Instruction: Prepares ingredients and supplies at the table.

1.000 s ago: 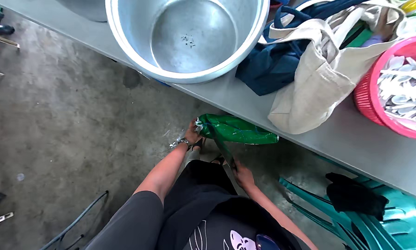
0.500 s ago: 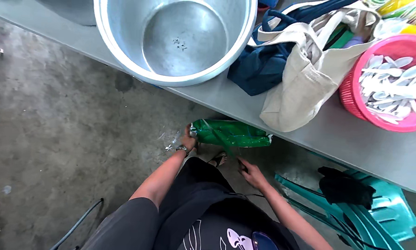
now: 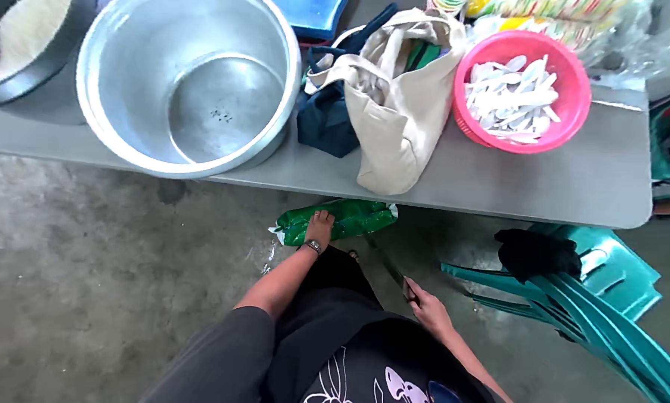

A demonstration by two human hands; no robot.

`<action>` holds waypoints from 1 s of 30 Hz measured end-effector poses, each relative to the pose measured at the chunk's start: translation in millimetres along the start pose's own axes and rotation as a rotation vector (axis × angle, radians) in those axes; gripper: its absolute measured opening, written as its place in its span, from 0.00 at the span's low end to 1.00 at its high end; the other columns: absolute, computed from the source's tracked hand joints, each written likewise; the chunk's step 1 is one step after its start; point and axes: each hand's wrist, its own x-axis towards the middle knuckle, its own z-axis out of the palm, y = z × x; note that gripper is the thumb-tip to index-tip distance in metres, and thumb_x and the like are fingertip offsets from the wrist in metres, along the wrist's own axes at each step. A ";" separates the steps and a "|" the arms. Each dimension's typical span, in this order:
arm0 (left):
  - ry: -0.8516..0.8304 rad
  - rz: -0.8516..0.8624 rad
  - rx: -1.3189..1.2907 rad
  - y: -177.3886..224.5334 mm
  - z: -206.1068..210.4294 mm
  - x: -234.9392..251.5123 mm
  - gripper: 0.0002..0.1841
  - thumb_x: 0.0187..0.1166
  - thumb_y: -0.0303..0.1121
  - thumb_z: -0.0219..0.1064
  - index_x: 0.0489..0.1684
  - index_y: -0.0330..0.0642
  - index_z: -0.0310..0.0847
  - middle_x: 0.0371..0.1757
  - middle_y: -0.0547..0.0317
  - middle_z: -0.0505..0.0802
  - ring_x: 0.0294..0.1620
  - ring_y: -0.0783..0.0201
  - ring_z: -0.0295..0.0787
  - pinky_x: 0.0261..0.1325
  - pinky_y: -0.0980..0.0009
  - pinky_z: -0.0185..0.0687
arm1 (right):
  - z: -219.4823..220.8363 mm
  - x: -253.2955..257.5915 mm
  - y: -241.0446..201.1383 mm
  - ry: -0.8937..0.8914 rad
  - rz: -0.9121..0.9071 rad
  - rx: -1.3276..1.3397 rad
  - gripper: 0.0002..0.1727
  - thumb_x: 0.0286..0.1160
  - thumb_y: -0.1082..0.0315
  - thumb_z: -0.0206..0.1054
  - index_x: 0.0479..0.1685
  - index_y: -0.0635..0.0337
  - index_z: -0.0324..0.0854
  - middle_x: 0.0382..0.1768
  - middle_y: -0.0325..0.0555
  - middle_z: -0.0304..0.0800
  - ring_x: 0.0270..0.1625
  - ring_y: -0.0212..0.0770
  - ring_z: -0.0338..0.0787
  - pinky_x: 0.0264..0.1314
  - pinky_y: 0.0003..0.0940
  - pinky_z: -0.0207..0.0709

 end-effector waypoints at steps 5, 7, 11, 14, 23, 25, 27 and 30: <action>-0.159 -0.007 0.004 3.5 -9.9 -3.8 0.18 0.93 0.34 0.54 0.70 0.31 0.79 0.73 0.36 0.85 0.82 0.41 0.75 0.86 0.47 0.65 | 18.5 33.8 -40.0 0.039 0.039 -0.029 0.35 0.86 0.65 0.56 0.95 0.44 0.58 0.61 0.60 0.92 0.57 0.64 0.93 0.59 0.66 0.84; -0.202 -0.053 -0.045 7.2 -11.9 -10.1 0.19 0.94 0.36 0.53 0.72 0.32 0.77 0.71 0.34 0.85 0.78 0.40 0.79 0.83 0.45 0.70 | 16.7 52.7 -56.6 0.025 0.038 0.013 0.34 0.87 0.64 0.54 0.95 0.45 0.57 0.62 0.60 0.91 0.61 0.63 0.92 0.62 0.65 0.83; -0.214 -0.061 -0.044 2.1 -6.8 -14.6 0.23 0.94 0.37 0.53 0.83 0.37 0.69 0.79 0.33 0.80 0.82 0.38 0.75 0.84 0.43 0.68 | 3.5 75.8 -57.0 -0.045 -0.055 0.229 0.30 0.89 0.60 0.57 0.90 0.54 0.65 0.54 0.58 0.92 0.56 0.55 0.93 0.65 0.56 0.82; -0.192 -0.003 -0.044 -2.0 0.7 -18.1 0.27 0.91 0.33 0.58 0.89 0.39 0.64 0.89 0.41 0.71 0.93 0.42 0.59 0.93 0.47 0.54 | -11.2 68.6 -33.4 -0.064 -0.149 0.359 0.29 0.87 0.61 0.61 0.86 0.59 0.70 0.46 0.56 0.90 0.46 0.45 0.88 0.59 0.44 0.81; -0.126 -0.011 -0.068 0.3 9.5 -15.8 0.22 0.84 0.41 0.67 0.73 0.41 0.83 0.89 0.40 0.71 0.95 0.42 0.52 0.96 0.44 0.34 | -40.1 12.2 11.0 0.024 -0.267 0.333 0.29 0.79 0.66 0.63 0.82 0.59 0.75 0.37 0.50 0.89 0.36 0.38 0.84 0.46 0.37 0.80; -0.130 -0.025 -0.062 2.9 8.4 -15.8 0.22 0.84 0.41 0.66 0.72 0.41 0.84 0.88 0.40 0.72 0.94 0.43 0.53 0.96 0.44 0.34 | -40.9 10.8 7.7 -0.028 -0.215 0.276 0.29 0.81 0.66 0.63 0.84 0.54 0.74 0.39 0.52 0.90 0.40 0.43 0.87 0.50 0.45 0.82; -0.140 -0.032 -0.052 5.6 7.4 -16.8 0.22 0.85 0.39 0.65 0.74 0.41 0.82 0.88 0.41 0.72 0.94 0.44 0.54 0.96 0.45 0.36 | -42.1 13.9 2.9 -0.105 -0.132 0.148 0.29 0.83 0.66 0.62 0.86 0.47 0.72 0.47 0.54 0.93 0.49 0.52 0.92 0.58 0.57 0.83; -0.153 -0.050 -0.018 5.3 8.6 -20.9 0.23 0.86 0.34 0.63 0.79 0.40 0.78 0.90 0.42 0.70 0.95 0.44 0.53 0.96 0.47 0.39 | -49.6 19.3 -13.1 -0.167 -0.073 -0.030 0.32 0.85 0.64 0.60 0.90 0.39 0.67 0.55 0.55 0.94 0.58 0.58 0.93 0.64 0.65 0.81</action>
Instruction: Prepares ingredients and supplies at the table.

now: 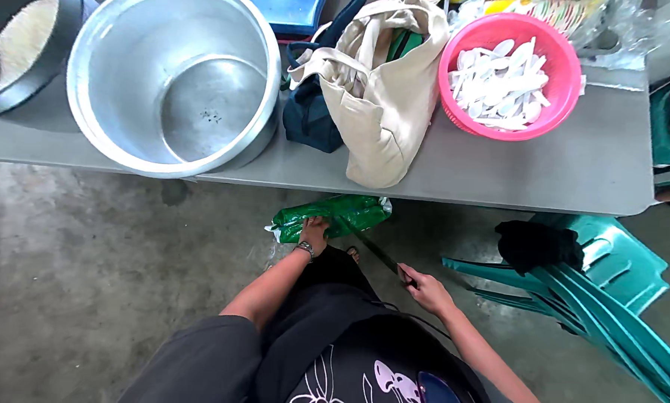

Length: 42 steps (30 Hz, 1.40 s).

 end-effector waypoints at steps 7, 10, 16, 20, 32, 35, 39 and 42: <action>0.136 -0.142 0.064 -10.1 8.8 -19.3 0.24 0.84 0.31 0.62 0.81 0.45 0.76 0.89 0.46 0.72 0.92 0.41 0.58 0.92 0.35 0.42 | -79.6 14.8 -38.2 -0.110 0.080 -0.302 0.30 0.83 0.61 0.61 0.87 0.32 0.70 0.62 0.53 0.92 0.64 0.62 0.90 0.65 0.71 0.78; 0.171 -0.161 -0.065 -20.7 9.4 -22.5 0.23 0.83 0.31 0.63 0.78 0.43 0.79 0.93 0.44 0.65 0.95 0.38 0.49 0.90 0.32 0.45 | -126.6 25.2 -52.3 -0.155 0.068 -0.381 0.27 0.83 0.61 0.65 0.82 0.35 0.77 0.65 0.52 0.91 0.68 0.61 0.88 0.69 0.72 0.75; 0.185 -0.071 -0.249 -28.3 12.5 -21.1 0.24 0.76 0.28 0.67 0.74 0.43 0.83 0.95 0.39 0.56 0.97 0.34 0.38 0.91 0.31 0.37 | -203.3 62.9 -98.8 -0.339 0.041 -0.462 0.23 0.82 0.59 0.70 0.75 0.50 0.83 0.56 0.56 0.91 0.56 0.55 0.90 0.63 0.63 0.78; 0.173 -0.055 -0.342 -32.4 13.4 -21.3 0.24 0.76 0.28 0.70 0.73 0.42 0.84 0.96 0.38 0.53 0.97 0.34 0.35 0.92 0.30 0.33 | -224.2 71.7 -125.2 -0.414 0.075 -0.537 0.22 0.84 0.60 0.69 0.76 0.50 0.81 0.49 0.54 0.90 0.40 0.49 0.88 0.45 0.53 0.82; 0.347 -0.334 -0.488 9.5 28.3 -12.5 0.20 0.81 0.39 0.71 0.69 0.47 0.87 0.93 0.45 0.64 0.98 0.39 0.35 0.89 0.25 0.27 | -244.2 112.8 -74.5 -0.456 -0.242 -0.575 0.26 0.82 0.61 0.69 0.79 0.50 0.79 0.50 0.53 0.93 0.50 0.50 0.91 0.62 0.57 0.81; 0.416 -0.429 -0.543 28.3 30.7 -12.4 0.17 0.83 0.35 0.69 0.68 0.45 0.87 0.94 0.43 0.63 0.97 0.37 0.38 0.89 0.24 0.31 | -243.7 117.0 -62.0 -0.445 -0.330 -0.530 0.26 0.82 0.62 0.68 0.80 0.53 0.79 0.49 0.54 0.92 0.48 0.49 0.90 0.60 0.54 0.81; 0.563 -0.492 -0.666 43.1 42.7 -6.7 0.14 0.79 0.25 0.70 0.61 0.41 0.89 0.93 0.45 0.65 0.95 0.34 0.47 0.86 0.30 0.53 | -243.2 128.9 -53.2 -0.484 -0.342 -0.571 0.26 0.83 0.60 0.68 0.80 0.52 0.78 0.52 0.54 0.92 0.52 0.51 0.91 0.63 0.57 0.81; 0.613 -0.485 -0.701 43.8 45.3 -5.3 0.12 0.77 0.23 0.71 0.56 0.36 0.90 0.92 0.42 0.66 0.94 0.33 0.48 0.85 0.31 0.58 | -244.1 132.0 -55.2 -0.474 -0.339 -0.575 0.26 0.84 0.59 0.67 0.80 0.53 0.79 0.51 0.54 0.92 0.50 0.51 0.90 0.61 0.57 0.81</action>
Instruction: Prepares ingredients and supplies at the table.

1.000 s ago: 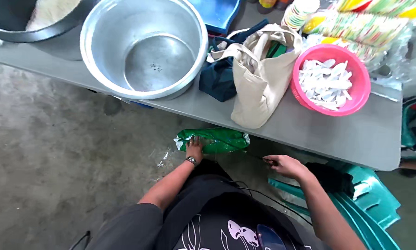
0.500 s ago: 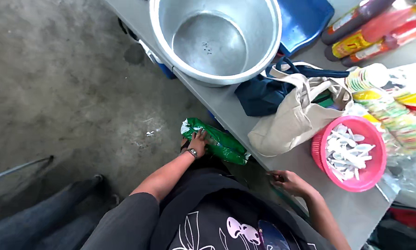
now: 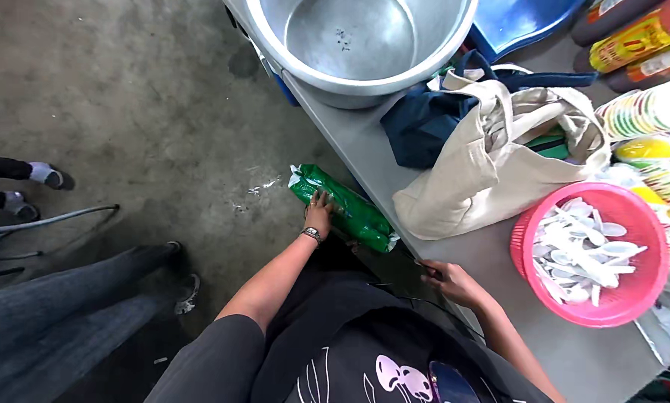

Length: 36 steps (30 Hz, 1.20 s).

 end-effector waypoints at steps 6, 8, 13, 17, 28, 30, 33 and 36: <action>0.023 0.001 -0.037 1.3 -3.3 0.4 0.11 0.77 0.23 0.71 0.54 0.37 0.91 0.92 0.42 0.66 0.94 0.33 0.49 0.83 0.31 0.61 | -10.1 8.2 -6.2 -0.042 0.012 -0.026 0.25 0.84 0.57 0.68 0.79 0.52 0.79 0.53 0.53 0.92 0.53 0.50 0.91 0.63 0.57 0.81; 0.027 0.000 -0.052 1.0 -3.6 -1.7 0.10 0.78 0.23 0.70 0.53 0.36 0.91 0.91 0.42 0.66 0.94 0.34 0.49 0.85 0.32 0.59 | -14.7 7.0 -9.9 -0.054 0.009 -0.030 0.25 0.84 0.58 0.68 0.79 0.52 0.79 0.54 0.52 0.92 0.54 0.50 0.91 0.64 0.57 0.80; -0.002 0.007 -0.076 -0.3 -5.7 -2.7 0.11 0.79 0.21 0.67 0.54 0.33 0.90 0.91 0.40 0.67 0.94 0.34 0.47 0.89 0.36 0.55 | -27.9 2.5 -12.9 -0.114 0.044 -0.037 0.25 0.84 0.58 0.68 0.78 0.54 0.79 0.55 0.55 0.91 0.54 0.51 0.90 0.64 0.58 0.80; -0.021 0.038 -0.070 -3.4 -6.2 -3.1 0.10 0.79 0.20 0.67 0.53 0.32 0.90 0.89 0.39 0.68 0.94 0.35 0.48 0.89 0.36 0.54 | -40.5 -0.4 -21.7 -0.151 0.098 -0.058 0.24 0.85 0.58 0.68 0.78 0.52 0.79 0.52 0.51 0.91 0.49 0.48 0.89 0.57 0.54 0.81; -0.089 0.101 -0.018 -10.3 -12.6 -6.5 0.12 0.85 0.23 0.62 0.58 0.31 0.88 0.80 0.36 0.79 0.91 0.38 0.57 0.91 0.44 0.54 | -0.9 34.3 -46.1 -0.013 -0.021 0.199 0.25 0.85 0.58 0.66 0.77 0.57 0.77 0.49 0.50 0.89 0.42 0.41 0.87 0.49 0.43 0.82; -0.115 0.148 0.083 -11.9 -12.8 -9.8 0.13 0.86 0.26 0.61 0.60 0.31 0.87 0.74 0.36 0.84 0.89 0.39 0.62 0.94 0.46 0.48 | 8.8 34.6 -60.3 0.057 -0.068 0.367 0.25 0.84 0.60 0.66 0.78 0.56 0.76 0.39 0.43 0.85 0.28 0.31 0.79 0.32 0.31 0.76; -0.268 0.203 0.344 2.4 -15.5 -7.2 0.19 0.85 0.33 0.60 0.69 0.35 0.83 0.74 0.40 0.86 0.88 0.41 0.66 0.96 0.43 0.36 | 2.2 32.3 -78.8 0.088 -0.138 0.288 0.28 0.85 0.58 0.65 0.84 0.51 0.74 0.51 0.46 0.92 0.43 0.33 0.88 0.52 0.33 0.82; -0.486 0.257 0.453 35.9 2.9 0.8 0.26 0.79 0.33 0.66 0.78 0.34 0.76 0.78 0.36 0.82 0.87 0.38 0.66 0.94 0.41 0.41 | -8.5 20.0 -71.8 0.121 -0.184 0.200 0.28 0.84 0.58 0.65 0.82 0.52 0.76 0.48 0.46 0.91 0.45 0.36 0.87 0.54 0.37 0.82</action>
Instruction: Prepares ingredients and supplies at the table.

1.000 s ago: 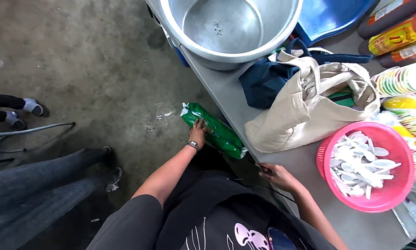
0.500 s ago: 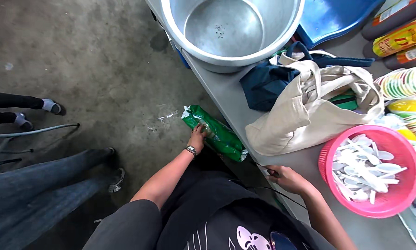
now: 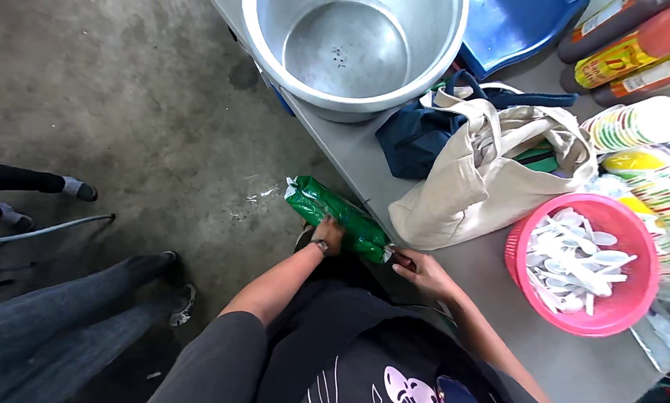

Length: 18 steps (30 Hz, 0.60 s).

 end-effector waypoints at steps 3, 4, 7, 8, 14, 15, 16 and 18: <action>-0.054 0.028 -0.046 32.2 5.1 8.4 0.24 0.80 0.32 0.66 0.75 0.33 0.77 0.75 0.36 0.83 0.84 0.38 0.70 0.90 0.43 0.51 | -17.6 -23.5 19.1 -0.032 0.075 -0.104 0.27 0.83 0.57 0.65 0.81 0.51 0.77 0.47 0.48 0.90 0.46 0.42 0.88 0.55 0.46 0.81; -0.025 0.019 -0.100 32.9 6.5 7.1 0.22 0.82 0.33 0.65 0.74 0.34 0.79 0.75 0.38 0.84 0.85 0.39 0.69 0.91 0.44 0.51 | -22.1 -34.4 27.7 -0.047 0.122 -0.143 0.27 0.83 0.57 0.66 0.81 0.51 0.77 0.47 0.50 0.91 0.46 0.46 0.89 0.56 0.52 0.81; 0.019 0.016 -0.210 15.0 9.9 4.8 0.19 0.85 0.37 0.63 0.72 0.41 0.84 0.80 0.46 0.83 0.91 0.42 0.61 0.93 0.42 0.44 | -24.2 -70.7 51.1 -0.101 0.266 -0.217 0.26 0.84 0.56 0.66 0.81 0.48 0.78 0.48 0.53 0.91 0.48 0.53 0.90 0.56 0.62 0.81; 0.026 0.020 -0.228 8.0 12.0 6.6 0.19 0.85 0.39 0.64 0.70 0.43 0.86 0.81 0.48 0.82 0.92 0.42 0.58 0.93 0.40 0.41 | -21.2 -81.4 54.4 -0.119 0.322 -0.226 0.26 0.84 0.57 0.67 0.81 0.47 0.78 0.48 0.54 0.92 0.50 0.55 0.91 0.58 0.65 0.81; 0.124 0.078 -0.260 -1.9 11.8 7.9 0.14 0.85 0.38 0.67 0.59 0.43 0.92 0.72 0.48 0.88 0.87 0.42 0.65 0.93 0.42 0.43 | -2.1 -102.8 66.6 -0.142 0.431 -0.188 0.26 0.84 0.59 0.66 0.81 0.44 0.77 0.53 0.54 0.92 0.55 0.57 0.91 0.62 0.67 0.79; 0.157 0.078 -0.265 -2.4 11.4 5.0 0.13 0.85 0.36 0.67 0.58 0.43 0.92 0.69 0.49 0.91 0.84 0.44 0.72 0.92 0.44 0.50 | 1.0 -103.3 66.9 -0.132 0.418 -0.171 0.26 0.84 0.60 0.66 0.82 0.44 0.77 0.53 0.55 0.92 0.55 0.57 0.91 0.62 0.67 0.79; 0.193 0.068 -0.265 -3.3 11.0 1.7 0.12 0.85 0.34 0.67 0.59 0.42 0.92 0.65 0.48 0.93 0.80 0.45 0.77 0.90 0.45 0.56 | 5.1 -104.1 67.4 -0.118 0.402 -0.163 0.26 0.84 0.61 0.66 0.82 0.45 0.76 0.52 0.54 0.92 0.54 0.56 0.91 0.61 0.66 0.79; 0.252 0.037 -0.245 -5.6 9.7 -1.8 0.13 0.87 0.34 0.65 0.60 0.41 0.91 0.61 0.45 0.94 0.73 0.42 0.83 0.85 0.45 0.65 | 15.0 -107.0 68.2 -0.079 0.373 -0.159 0.26 0.84 0.61 0.66 0.82 0.45 0.76 0.51 0.54 0.92 0.52 0.55 0.91 0.60 0.64 0.80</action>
